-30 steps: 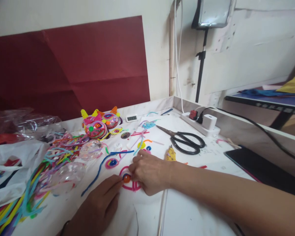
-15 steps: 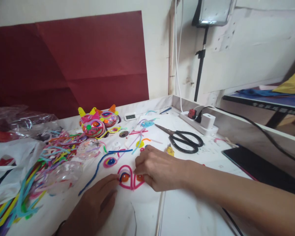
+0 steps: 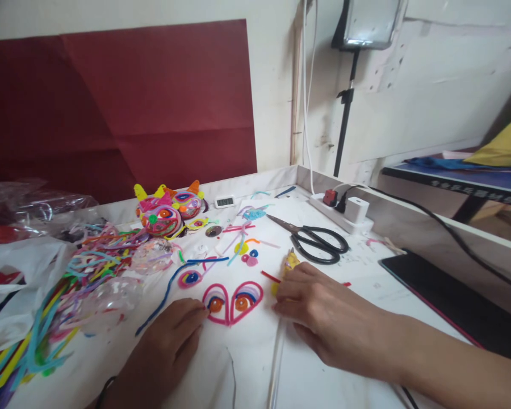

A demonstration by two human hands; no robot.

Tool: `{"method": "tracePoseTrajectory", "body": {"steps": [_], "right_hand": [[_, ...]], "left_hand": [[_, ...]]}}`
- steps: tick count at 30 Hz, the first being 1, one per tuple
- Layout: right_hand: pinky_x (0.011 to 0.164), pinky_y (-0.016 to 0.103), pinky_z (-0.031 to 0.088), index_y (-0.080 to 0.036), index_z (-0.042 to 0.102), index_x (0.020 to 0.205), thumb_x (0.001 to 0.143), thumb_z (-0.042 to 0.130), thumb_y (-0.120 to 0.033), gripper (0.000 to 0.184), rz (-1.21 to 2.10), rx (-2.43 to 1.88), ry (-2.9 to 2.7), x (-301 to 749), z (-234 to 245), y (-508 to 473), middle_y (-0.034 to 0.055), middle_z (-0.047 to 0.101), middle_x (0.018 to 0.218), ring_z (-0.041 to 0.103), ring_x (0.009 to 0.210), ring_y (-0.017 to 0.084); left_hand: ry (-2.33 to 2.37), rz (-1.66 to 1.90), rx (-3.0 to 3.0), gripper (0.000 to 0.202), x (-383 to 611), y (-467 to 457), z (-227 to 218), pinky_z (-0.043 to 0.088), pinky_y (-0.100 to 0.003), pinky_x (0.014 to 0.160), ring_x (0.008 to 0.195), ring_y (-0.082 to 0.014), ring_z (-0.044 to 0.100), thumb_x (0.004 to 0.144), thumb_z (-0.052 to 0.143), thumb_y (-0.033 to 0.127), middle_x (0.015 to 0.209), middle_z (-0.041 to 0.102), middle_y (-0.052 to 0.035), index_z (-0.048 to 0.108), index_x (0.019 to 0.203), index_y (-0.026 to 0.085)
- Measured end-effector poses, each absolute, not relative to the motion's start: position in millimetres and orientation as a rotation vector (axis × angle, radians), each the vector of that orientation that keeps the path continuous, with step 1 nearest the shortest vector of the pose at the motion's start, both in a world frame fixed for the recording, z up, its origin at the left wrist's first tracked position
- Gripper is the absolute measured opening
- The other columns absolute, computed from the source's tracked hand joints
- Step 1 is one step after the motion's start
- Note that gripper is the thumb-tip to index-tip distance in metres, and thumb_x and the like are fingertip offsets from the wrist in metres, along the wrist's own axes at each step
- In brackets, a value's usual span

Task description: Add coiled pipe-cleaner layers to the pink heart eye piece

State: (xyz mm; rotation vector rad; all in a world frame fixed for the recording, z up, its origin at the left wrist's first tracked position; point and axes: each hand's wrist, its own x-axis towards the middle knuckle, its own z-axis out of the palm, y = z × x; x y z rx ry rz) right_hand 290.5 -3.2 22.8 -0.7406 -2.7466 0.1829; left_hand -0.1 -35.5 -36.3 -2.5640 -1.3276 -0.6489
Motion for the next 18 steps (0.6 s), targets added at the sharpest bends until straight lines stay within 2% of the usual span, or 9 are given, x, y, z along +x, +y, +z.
{"method": "tracePoseTrajectory", "body": {"steps": [6, 9, 14, 18], "right_hand": [[0.081, 0.039, 0.042, -0.021, 0.058, 0.095, 0.086, 0.038, -0.006, 0.027, 0.180, -0.905, -2.670, 307.0, 19.2, -17.6, 0.0056, 0.059, 0.096, 0.054, 0.089, 0.022], [0.076, 0.042, 0.048, -0.023, 0.057, 0.107, 0.090, 0.036, -0.012, 0.029, -0.014, -0.957, -2.638, 317.3, 6.8, -22.1, 0.0079, 0.059, 0.101, 0.056, 0.090, 0.024], [0.058, 0.043, 0.055, -0.019, 0.061, 0.103, 0.084, 0.039, -0.013, 0.030, -0.385, -1.062, -2.577, 334.0, -17.7, -24.5, 0.0134, 0.063, 0.097, 0.060, 0.077, 0.028], [0.069, 0.047, 0.055, -0.014, 0.059, 0.112, 0.083, 0.046, -0.013, 0.031, -0.194, -1.352, -2.595, 340.6, -30.9, -19.0, 0.0133, 0.063, 0.093, 0.060, 0.081, 0.028]], "left_hand": [[-1.347, -0.728, -2.534, 0.026, -1.9, -34.0, -38.5, 0.056, -0.039, 0.084, 0.098, -0.0229, 0.063, 0.086, 0.046, 0.015, 0.106, 0.067, -0.0091, 0.063, 0.106, 0.020], [-1.460, -0.836, -2.533, 0.023, -6.0, -30.5, -38.0, 0.055, -0.032, 0.083, 0.095, -0.0188, 0.064, 0.087, 0.048, 0.019, 0.102, 0.067, -0.0055, 0.063, 0.104, 0.022], [-1.569, -0.958, -2.463, 0.019, -17.2, -19.1, -38.8, 0.053, -0.026, 0.081, 0.091, -0.0154, 0.065, 0.088, 0.046, 0.023, 0.097, 0.068, -0.0030, 0.063, 0.097, 0.022], [-1.603, -0.958, -2.410, 0.022, -24.0, -10.0, -40.8, 0.052, -0.030, 0.087, 0.097, -0.0172, 0.063, 0.087, 0.045, 0.025, 0.103, 0.067, -0.0048, 0.064, 0.100, 0.022]]}}
